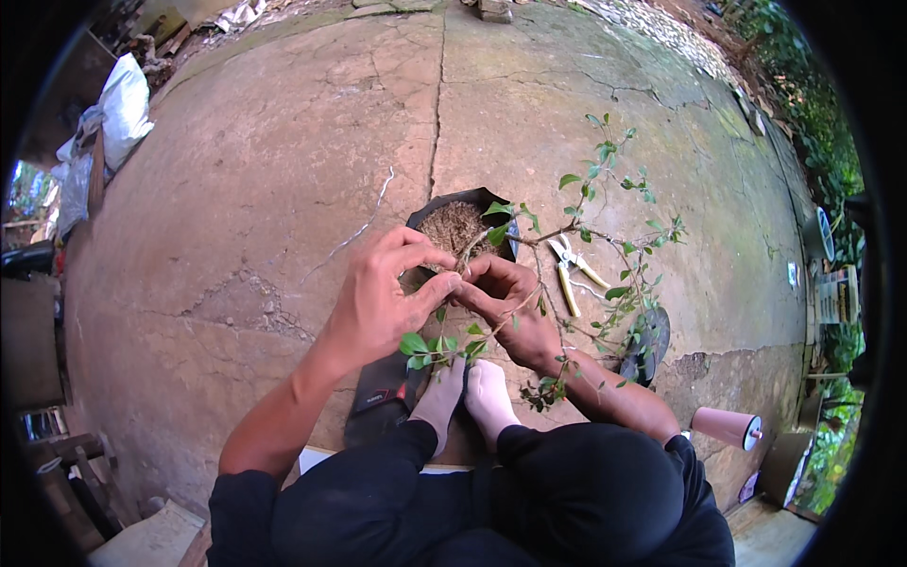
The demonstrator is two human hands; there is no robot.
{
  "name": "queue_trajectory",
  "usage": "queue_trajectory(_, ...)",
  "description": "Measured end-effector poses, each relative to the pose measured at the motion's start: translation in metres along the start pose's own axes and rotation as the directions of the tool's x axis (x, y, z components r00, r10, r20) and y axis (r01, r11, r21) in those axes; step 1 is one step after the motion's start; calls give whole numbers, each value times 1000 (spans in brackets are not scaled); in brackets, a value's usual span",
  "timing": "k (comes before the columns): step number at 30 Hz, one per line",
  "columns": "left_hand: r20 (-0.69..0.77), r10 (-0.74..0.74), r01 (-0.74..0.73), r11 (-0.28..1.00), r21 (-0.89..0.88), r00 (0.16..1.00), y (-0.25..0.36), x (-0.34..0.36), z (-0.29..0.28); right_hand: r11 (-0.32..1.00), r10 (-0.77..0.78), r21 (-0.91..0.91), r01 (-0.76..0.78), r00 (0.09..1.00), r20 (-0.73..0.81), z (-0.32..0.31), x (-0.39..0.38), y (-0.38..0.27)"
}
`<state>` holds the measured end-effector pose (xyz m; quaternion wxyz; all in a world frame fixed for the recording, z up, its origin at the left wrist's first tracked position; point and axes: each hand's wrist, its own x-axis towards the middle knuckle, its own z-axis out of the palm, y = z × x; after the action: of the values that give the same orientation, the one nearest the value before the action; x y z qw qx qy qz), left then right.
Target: The person sits on the floor and wraps thin wire around the branches of a small potted plant to shape them. They use both hands to bend and secure the wire, occasionally using pliers to cut the wire. The task continues throughout the clip with repeated wrapping and cutting actions.
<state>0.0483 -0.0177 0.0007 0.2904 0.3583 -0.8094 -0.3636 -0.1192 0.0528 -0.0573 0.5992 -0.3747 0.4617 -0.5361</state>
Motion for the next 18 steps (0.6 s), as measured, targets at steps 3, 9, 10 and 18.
queue_trajectory(3, 147, -199, 210, 976, -63, 969, 0, 3, -3, 997, -10, -75, 9, 1000, -2, 1, 1, 5)
queue_trajectory(9, 247, -315, 335, 941, -41, 916, 2, 3, -8, 990, 45, -134, -45, 999, -2, -4, -2, 8)
queue_trajectory(10, 238, -297, 317, 947, -51, 925, 0, 3, -8, 989, 51, -139, -51, 999, -4, -3, -1, 9)
queue_trajectory(18, 427, -283, 453, 809, -375, 859, -23, 9, -12, 995, -14, -102, 15, 1000, 7, 1, -3, 6)
